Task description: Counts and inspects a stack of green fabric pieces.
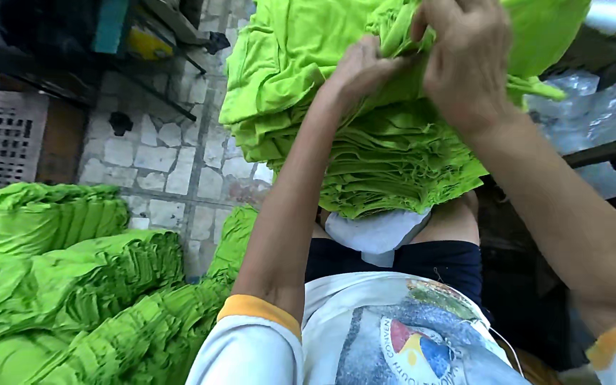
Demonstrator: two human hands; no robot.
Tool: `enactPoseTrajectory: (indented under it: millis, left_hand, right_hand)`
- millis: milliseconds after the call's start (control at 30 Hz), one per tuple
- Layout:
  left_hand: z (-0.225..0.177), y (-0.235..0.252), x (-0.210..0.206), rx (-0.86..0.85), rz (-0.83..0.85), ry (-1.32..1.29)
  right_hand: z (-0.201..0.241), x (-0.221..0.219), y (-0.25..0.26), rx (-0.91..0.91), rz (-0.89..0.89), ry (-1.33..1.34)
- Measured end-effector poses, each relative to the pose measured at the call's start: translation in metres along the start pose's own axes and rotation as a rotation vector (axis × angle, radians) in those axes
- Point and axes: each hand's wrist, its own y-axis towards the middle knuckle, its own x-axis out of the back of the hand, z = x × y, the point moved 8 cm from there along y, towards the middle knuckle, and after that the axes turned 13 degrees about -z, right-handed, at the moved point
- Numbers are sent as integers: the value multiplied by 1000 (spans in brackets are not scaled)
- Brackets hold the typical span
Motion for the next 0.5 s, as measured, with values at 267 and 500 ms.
enactPoseTrajectory:
  millis: [267, 500]
  left_hand:
    - [6, 9, 1, 97, 38, -156]
    - [-20, -29, 0, -205, 192, -253]
  right_hand:
    - [-5, 1, -72, 205, 343, -71]
    - [-35, 3, -8, -79, 186, 79]
